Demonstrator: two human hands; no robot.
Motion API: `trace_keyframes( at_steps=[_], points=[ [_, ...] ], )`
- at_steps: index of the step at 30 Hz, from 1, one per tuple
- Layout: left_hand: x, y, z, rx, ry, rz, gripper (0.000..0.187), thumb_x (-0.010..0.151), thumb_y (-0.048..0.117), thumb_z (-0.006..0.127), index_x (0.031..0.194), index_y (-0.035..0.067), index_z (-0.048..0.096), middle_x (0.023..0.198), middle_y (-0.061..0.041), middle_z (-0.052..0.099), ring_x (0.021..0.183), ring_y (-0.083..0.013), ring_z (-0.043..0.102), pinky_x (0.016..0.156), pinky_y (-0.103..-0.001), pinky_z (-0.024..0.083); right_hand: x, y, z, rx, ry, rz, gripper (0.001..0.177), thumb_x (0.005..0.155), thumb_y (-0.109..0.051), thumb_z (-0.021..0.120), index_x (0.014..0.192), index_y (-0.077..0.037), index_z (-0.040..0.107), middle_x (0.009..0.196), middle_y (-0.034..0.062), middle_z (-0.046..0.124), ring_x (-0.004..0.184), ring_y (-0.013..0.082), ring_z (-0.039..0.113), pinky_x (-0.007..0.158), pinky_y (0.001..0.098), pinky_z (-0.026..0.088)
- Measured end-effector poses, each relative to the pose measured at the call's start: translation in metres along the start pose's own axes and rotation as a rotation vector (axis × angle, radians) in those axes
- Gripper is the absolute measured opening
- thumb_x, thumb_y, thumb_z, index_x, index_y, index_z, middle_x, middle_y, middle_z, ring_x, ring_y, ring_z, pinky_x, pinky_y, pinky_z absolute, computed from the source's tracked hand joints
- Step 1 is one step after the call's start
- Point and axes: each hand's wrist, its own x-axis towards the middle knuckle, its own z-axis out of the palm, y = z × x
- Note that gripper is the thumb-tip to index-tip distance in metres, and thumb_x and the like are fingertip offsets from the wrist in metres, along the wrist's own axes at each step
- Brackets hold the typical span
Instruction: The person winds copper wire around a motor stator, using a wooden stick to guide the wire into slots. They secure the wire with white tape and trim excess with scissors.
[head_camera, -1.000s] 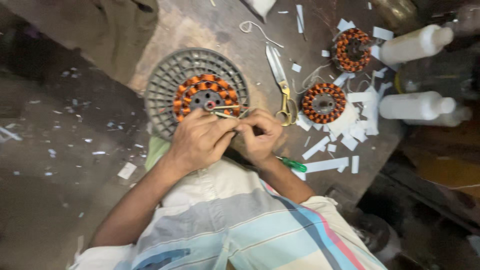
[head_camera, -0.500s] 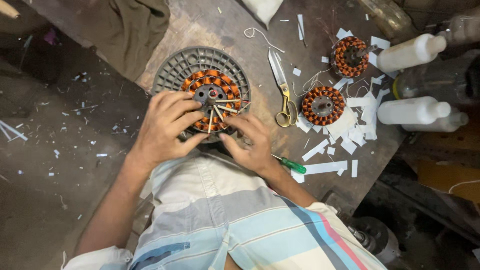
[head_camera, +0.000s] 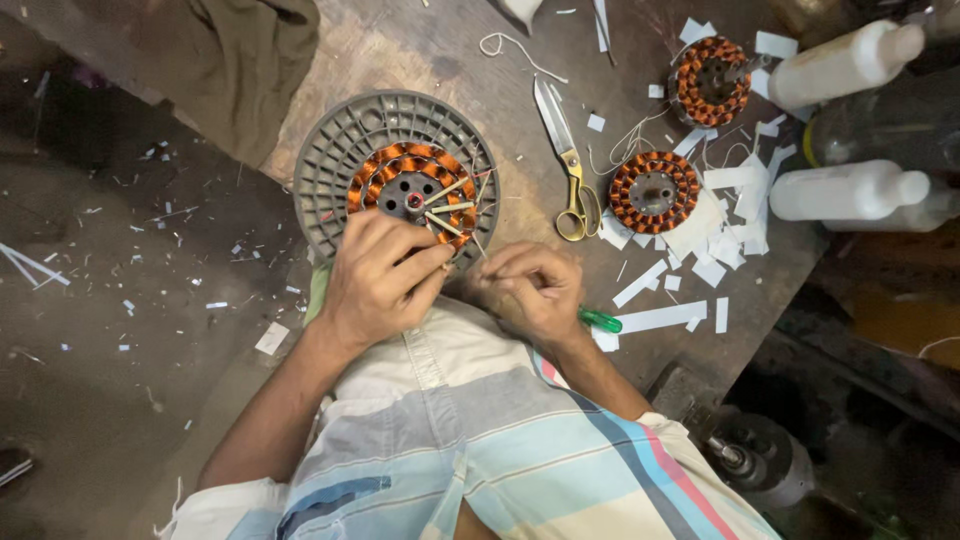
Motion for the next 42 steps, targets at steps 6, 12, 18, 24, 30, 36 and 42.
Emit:
trace_keyframes(
  at_steps=[6, 12, 18, 24, 30, 36, 42],
  points=[
    [0.007, 0.000, -0.002, 0.006, -0.053, 0.015, 0.019, 0.084, 0.012, 0.079, 0.102, 0.008, 0.073, 0.104, -0.005, 0.067, 0.095, -0.0246, 0.063, 0.093, -0.044, 0.046, 0.012, -0.025, 0.027, -0.609, -0.073, -0.057, 0.020, 0.087, -0.006, 0.077, 0.101, 0.003, 0.065, 0.086, 0.0069, 0.069, 0.074, 0.0131, 0.066, 0.067, 0.0278, 0.053],
    [0.012, 0.002, -0.004, 0.072, -0.060, 0.036, 0.021, 0.086, 0.014, 0.078, 0.105, 0.008, 0.073, 0.105, -0.005, 0.066, 0.093, -0.0250, 0.062, 0.091, -0.043, 0.045, 0.012, -0.012, 0.029, -0.530, 0.002, -0.017, 0.010, 0.097, -0.006, 0.074, 0.095, -0.001, 0.065, 0.082, 0.0027, 0.067, 0.071, 0.0093, 0.061, 0.066, 0.0258, 0.048],
    [0.014, 0.006, 0.004, 0.020, -0.031, 0.013, 0.020, 0.086, 0.009, 0.076, 0.105, 0.012, 0.074, 0.107, 0.000, 0.069, 0.091, -0.0212, 0.062, 0.084, -0.040, 0.044, -0.002, 0.013, 0.013, -0.083, 0.132, 0.133, 0.010, 0.100, -0.006, 0.071, 0.099, -0.002, 0.062, 0.089, -0.0014, 0.063, 0.074, 0.0057, 0.053, 0.066, 0.0223, 0.042],
    [0.018, 0.012, 0.007, 0.116, -0.031, 0.032, 0.018, 0.088, 0.009, 0.072, 0.105, 0.011, 0.074, 0.105, 0.000, 0.068, 0.088, -0.0211, 0.059, 0.081, -0.038, 0.043, 0.004, -0.011, 0.009, -0.418, 0.188, 0.096, 0.019, 0.089, -0.005, 0.076, 0.105, -0.001, 0.067, 0.082, 0.0000, 0.062, 0.070, 0.0087, 0.055, 0.064, 0.0267, 0.045],
    [0.025, 0.022, 0.012, 0.347, -0.122, 0.097, 0.021, 0.088, 0.015, 0.067, 0.107, 0.005, 0.071, 0.100, -0.003, 0.065, 0.085, -0.0195, 0.059, 0.071, -0.036, 0.043, 0.009, -0.058, 0.028, -1.146, 0.040, -0.250, 0.023, 0.077, -0.002, 0.083, 0.098, -0.006, 0.075, 0.088, 0.0065, 0.062, 0.080, 0.0271, 0.060, 0.073, 0.0404, 0.045],
    [0.031, 0.019, 0.012, 0.099, -0.116, -0.010, 0.018, 0.088, 0.010, 0.065, 0.106, 0.005, 0.069, 0.096, -0.005, 0.062, 0.079, -0.0212, 0.067, 0.063, -0.034, 0.053, 0.029, -0.084, 0.028, -1.123, -0.117, -0.381, 0.022, 0.077, 0.000, 0.080, 0.096, -0.003, 0.069, 0.114, 0.0145, 0.069, 0.090, 0.0306, 0.065, 0.077, 0.0411, 0.049],
    [0.034, 0.009, 0.011, -0.056, -0.086, -0.063, 0.018, 0.090, 0.008, 0.064, 0.107, 0.009, 0.070, 0.101, -0.003, 0.065, 0.067, -0.0231, 0.069, 0.056, -0.036, 0.054, 0.046, -0.084, 0.018, -0.907, -0.180, -0.140, 0.012, 0.090, 0.008, 0.071, 0.100, 0.002, 0.066, 0.105, 0.0143, 0.074, 0.094, 0.0237, 0.075, 0.083, 0.0314, 0.060]
  ],
)
